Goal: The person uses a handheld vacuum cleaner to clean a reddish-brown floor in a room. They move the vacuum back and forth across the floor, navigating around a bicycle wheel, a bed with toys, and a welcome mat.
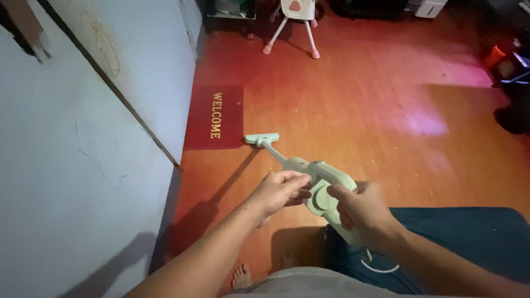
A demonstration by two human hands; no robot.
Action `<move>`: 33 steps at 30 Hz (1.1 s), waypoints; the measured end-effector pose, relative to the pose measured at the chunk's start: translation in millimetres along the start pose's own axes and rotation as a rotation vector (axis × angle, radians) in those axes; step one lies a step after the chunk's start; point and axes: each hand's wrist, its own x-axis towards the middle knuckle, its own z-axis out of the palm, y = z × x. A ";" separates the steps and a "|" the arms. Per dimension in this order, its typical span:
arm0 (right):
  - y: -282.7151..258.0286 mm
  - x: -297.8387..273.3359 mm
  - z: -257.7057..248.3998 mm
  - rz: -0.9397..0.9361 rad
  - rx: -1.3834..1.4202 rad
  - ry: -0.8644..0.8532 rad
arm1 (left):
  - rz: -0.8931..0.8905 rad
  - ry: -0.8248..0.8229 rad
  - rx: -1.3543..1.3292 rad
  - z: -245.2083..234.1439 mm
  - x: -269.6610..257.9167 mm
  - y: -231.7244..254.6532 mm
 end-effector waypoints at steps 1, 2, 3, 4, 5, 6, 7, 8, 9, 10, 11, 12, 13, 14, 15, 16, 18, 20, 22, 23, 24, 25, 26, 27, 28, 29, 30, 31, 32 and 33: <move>-1.4 -2.7 2.2 0.009 -0.039 0.003 | 0.011 0.008 -0.002 -0.3 -0.4 2.0; -2.5 -5.6 4.3 0.017 -0.079 0.007 | 0.021 0.016 -0.005 -0.5 -0.9 3.8; -3.0 -8.1 5.7 0.001 -0.059 -0.017 | 0.033 0.027 -0.007 -0.9 -1.8 5.0; -2.4 -10.6 6.8 -0.015 -0.039 -0.042 | 0.027 0.050 0.030 -1.1 -2.6 5.3; -1.1 -11.2 8.6 -0.032 -0.018 -0.071 | 0.021 0.077 0.069 -2.6 -3.7 4.7; 0.5 -10.1 11.6 -0.046 -0.028 -0.085 | 0.015 0.104 0.108 -4.6 -4.6 3.4; 1.3 -7.3 16.1 -0.061 -0.038 -0.097 | 0.036 0.110 0.047 -8.5 -6.1 2.2; 2.4 -3.6 20.5 -0.077 -0.049 -0.110 | 0.057 0.115 -0.014 -13.5 -8.5 0.3; 2.8 3.0 25.3 -0.087 -0.098 -0.121 | 0.078 0.124 -0.076 -17.9 -10.3 -2.7; 1.7 11.8 30.7 -0.099 -0.147 -0.133 | 0.067 0.136 -0.070 -20.6 -11.5 -5.5; 0.8 19.5 36.1 -0.112 -0.197 -0.148 | 0.058 0.153 -0.064 -22.8 -13.8 -7.8; 0.5 25.3 40.8 -0.138 -0.240 -0.170 | 0.049 0.169 -0.059 -24.6 -16.3 -9.5; -0.2 30.6 46.3 -0.164 -0.283 -0.196 | 0.046 0.182 -0.047 -26.5 -19.1 -11.1; -1.1 34.6 51.5 -0.191 -0.326 -0.221 | 0.043 0.194 -0.035 -27.7 -21.5 -12.6; -1.6 37.1 55.6 -0.198 -0.368 -0.228 | 0.039 0.206 -0.026 -29.1 -23.8 -14.6; -2.9 39.1 59.5 -0.205 -0.410 -0.235 | 0.029 0.221 -0.028 -31.1 -26.2 -16.4; -7.6 42.0 67.7 -0.215 -0.462 -0.223 | 0.011 0.248 -0.036 -34.0 -31.0 -18.8; -13.7 43.5 78.2 -0.215 -0.479 -0.180 | 0.003 0.260 -0.048 -41.1 -38.8 -19.2; -20.9 45.7 84.7 -0.219 -0.485 -0.193 | 0.001 0.274 -0.039 -43.2 -45.2 -19.5; -25.0 46.6 89.1 -0.223 -0.487 -0.197 | 0.005 0.279 -0.024 -45.2 -47.0 -18.2; -27.7 45.9 93.1 -0.244 -0.473 -0.194 | 0.009 0.285 -0.008 -47.5 -48.8 -16.7; -29.4 43.7 96.0 -0.265 -0.459 -0.192 | 0.007 0.301 -0.006 -48.9 -50.9 -15.4; -31.1 42.2 98.5 -0.286 -0.445 -0.189 | 0.006 0.318 -0.003 -50.3 -52.9 -14.2; -33.1 42.2 100.9 -0.316 -0.437 -0.205 | 0.004 0.332 0.002 -51.7 -53.7 -12.9; -34.6 42.9 103.3 -0.347 -0.430 -0.221 | 0.004 0.340 0.010 -52.6 -54.0 -11.6; -35.9 44.2 104.4 -0.377 -0.422 -0.235 | 0.004 0.347 0.018 -52.3 -53.7 -10.0; -38.7 47.9 107.4 -0.376 -0.458 -0.217 | 0.004 0.354 0.026 -51.8 -53.5 -8.3; -42.8 54.1 114.8 -0.375 -0.493 -0.202 | 0.014 0.355 0.014 -52.9 -54.3 -6.9; -45.4 60.2 120.8 -0.374 -0.527 -0.187 | 0.023 0.356 0.003 -53.6 -55.0 -5.5; -46.5 65.8 125.0 -0.372 -0.497 -0.204 | 0.034 0.358 -0.007 -54.4 -55.5 -3.9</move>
